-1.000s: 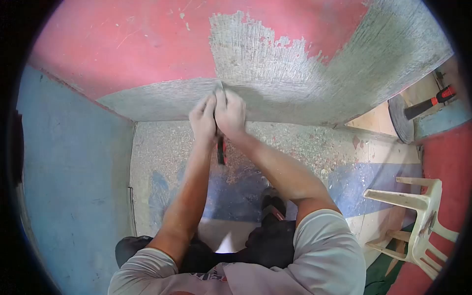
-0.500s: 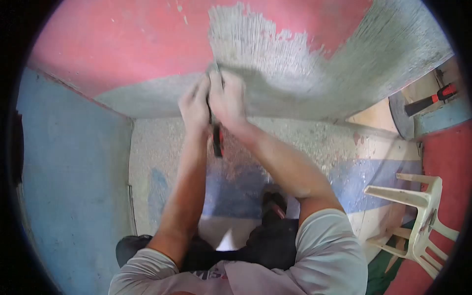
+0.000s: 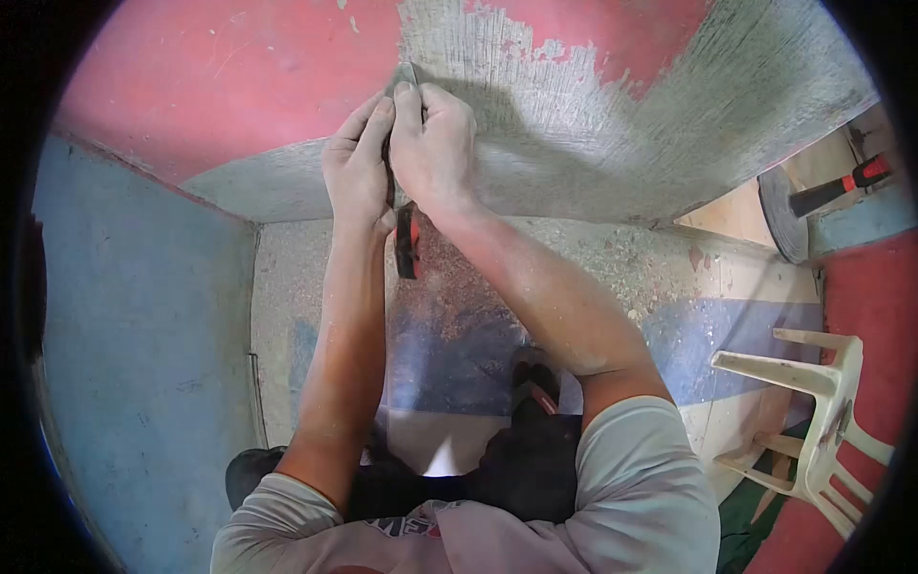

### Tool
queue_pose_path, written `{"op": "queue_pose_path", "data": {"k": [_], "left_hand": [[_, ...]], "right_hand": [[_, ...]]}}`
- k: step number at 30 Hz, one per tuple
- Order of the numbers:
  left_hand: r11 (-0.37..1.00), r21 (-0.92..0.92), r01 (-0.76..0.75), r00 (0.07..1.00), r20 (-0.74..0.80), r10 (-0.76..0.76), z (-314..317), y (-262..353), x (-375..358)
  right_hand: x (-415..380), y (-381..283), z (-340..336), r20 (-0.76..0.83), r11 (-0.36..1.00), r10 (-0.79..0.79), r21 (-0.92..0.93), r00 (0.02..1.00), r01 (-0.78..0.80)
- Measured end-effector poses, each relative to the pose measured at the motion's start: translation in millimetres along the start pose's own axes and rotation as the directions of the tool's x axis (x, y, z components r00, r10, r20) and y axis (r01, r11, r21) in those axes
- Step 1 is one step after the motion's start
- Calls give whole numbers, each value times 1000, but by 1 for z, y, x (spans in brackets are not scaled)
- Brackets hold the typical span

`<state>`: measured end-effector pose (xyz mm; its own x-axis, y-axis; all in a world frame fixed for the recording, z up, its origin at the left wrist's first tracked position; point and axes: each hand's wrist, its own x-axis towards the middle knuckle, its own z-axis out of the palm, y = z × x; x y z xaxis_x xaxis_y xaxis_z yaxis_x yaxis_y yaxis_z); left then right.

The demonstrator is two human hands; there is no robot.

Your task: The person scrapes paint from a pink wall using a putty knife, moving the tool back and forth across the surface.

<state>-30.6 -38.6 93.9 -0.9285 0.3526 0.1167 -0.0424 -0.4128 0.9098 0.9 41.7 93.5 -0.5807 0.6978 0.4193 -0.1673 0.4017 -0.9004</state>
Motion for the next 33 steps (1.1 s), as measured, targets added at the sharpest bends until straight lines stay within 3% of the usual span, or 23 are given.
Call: {"op": "queue_pose_path", "data": {"k": [2,5,8,11,14,17,20,23,26,29,32,33], "left_hand": [[995,90,-42,999,35,38,-13,-15,4],[991,108,74,994,-86,-65,-31,-64,-17],[989,111,94,989,-124,-80,-33,-80,-20],[989,120,-82,992,-88,93,-4,-12,1],[999,24,-35,998,-42,36,-5,-4,3],[958,284,-32,998,-44,46,-36,-51,-7],[995,32,97,983,-161,-91,-27,-65,-14],[984,161,-72,997,-18,76,-15,-15,3],[999,23,24,999,-28,-23,-15,-17,1],[986,159,50,997,-61,-41,-41,-56,-5],[990,55,133,985,-117,-125,-50,-86,-19],[990,58,126,988,-98,-120,-47,-80,-14]], "right_hand": [[-8,11,6,-43,998,-54,-18,998,54],[-41,44,4,10,996,75,-40,997,-75],[-40,52,-2,101,989,139,-67,985,-132],[-1,5,2,15,999,-52,-8,999,52],[-1,-5,3,9,999,-23,44,1000,22],[-30,36,10,8,998,31,-46,999,-31],[-35,41,5,73,988,148,-42,986,-145],[-7,6,8,-9,998,-68,-1,998,68],[-11,6,9,25,998,35,46,999,-36],[-34,35,15,9,1000,2,-19,1000,-1],[-53,68,14,85,988,152,-18,985,-151],[-47,64,14,65,993,110,-48,992,-107]]}}
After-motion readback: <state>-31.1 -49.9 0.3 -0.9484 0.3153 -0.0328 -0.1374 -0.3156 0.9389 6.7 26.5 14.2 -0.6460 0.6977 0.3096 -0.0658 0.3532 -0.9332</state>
